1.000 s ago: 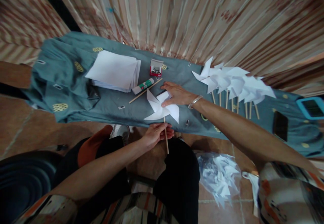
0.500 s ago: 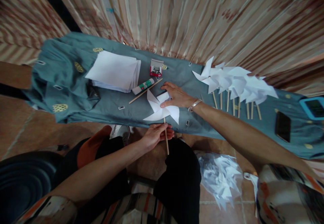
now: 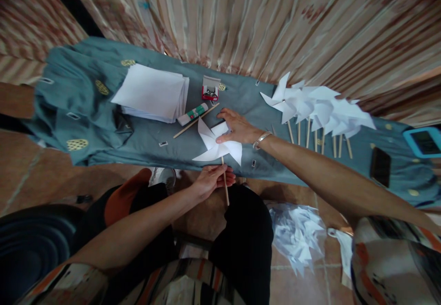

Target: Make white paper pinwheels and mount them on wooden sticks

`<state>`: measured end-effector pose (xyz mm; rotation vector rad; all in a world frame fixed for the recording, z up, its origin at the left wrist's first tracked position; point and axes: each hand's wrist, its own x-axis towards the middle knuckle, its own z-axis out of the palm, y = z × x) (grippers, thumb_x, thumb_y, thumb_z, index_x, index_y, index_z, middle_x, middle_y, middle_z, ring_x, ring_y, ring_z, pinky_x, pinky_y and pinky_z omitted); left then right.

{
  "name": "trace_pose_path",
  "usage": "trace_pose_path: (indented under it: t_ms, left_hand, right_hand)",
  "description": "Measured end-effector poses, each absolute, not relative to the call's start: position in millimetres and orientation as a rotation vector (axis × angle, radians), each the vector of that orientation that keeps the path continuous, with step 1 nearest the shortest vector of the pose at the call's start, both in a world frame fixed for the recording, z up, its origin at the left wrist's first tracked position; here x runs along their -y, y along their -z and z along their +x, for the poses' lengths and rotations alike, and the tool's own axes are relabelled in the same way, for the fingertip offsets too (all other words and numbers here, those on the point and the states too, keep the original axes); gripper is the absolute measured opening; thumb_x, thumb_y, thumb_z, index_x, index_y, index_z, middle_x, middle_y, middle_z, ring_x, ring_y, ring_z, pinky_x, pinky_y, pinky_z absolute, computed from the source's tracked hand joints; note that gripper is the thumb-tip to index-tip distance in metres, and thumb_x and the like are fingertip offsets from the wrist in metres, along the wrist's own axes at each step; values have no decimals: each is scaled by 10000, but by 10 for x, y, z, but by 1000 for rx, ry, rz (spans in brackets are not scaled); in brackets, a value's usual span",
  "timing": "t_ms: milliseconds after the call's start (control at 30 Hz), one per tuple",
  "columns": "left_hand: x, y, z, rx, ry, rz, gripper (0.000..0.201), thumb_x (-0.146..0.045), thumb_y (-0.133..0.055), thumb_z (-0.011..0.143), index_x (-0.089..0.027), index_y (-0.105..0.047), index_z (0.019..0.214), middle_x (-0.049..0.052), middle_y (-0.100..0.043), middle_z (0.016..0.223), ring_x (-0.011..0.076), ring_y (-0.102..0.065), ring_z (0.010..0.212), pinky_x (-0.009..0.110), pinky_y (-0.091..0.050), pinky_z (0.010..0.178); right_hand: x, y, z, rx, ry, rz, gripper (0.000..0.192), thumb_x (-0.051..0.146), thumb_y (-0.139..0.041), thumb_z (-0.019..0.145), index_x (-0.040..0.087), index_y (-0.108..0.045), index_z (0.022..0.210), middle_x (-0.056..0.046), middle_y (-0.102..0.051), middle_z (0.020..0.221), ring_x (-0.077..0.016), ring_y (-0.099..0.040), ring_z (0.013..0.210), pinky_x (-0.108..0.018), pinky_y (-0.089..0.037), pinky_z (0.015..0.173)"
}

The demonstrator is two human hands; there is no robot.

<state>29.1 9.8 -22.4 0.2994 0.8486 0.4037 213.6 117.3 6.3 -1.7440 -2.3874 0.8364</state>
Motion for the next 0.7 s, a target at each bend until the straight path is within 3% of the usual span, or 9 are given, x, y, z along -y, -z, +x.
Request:
trace_pose_path:
  t_ms: [300, 700]
  left_hand:
    - [-120, 177, 295, -877, -390, 336, 314, -145, -470, 958, -90, -621, 689, 39, -661, 579, 100, -621, 480, 229, -513, 571]
    - [-101, 247, 298, -840, -417, 359, 263, -195, -555, 929, -91, -634, 701, 39, -665, 598, 105, -625, 504, 237, -509, 592]
  right_hand:
    - [-1169, 16, 2156, 2351, -862, -1738, 911, 632, -724, 672, 206, -419, 1417, -148, -308, 1549, -339, -269, 1458, -531, -238, 1183]
    - [-1119, 39, 2114, 2339, -849, -1736, 973, 728, -648, 694, 156, -391, 1438, -186, -286, 1558, -340, -232, 1477, -517, -204, 1200]
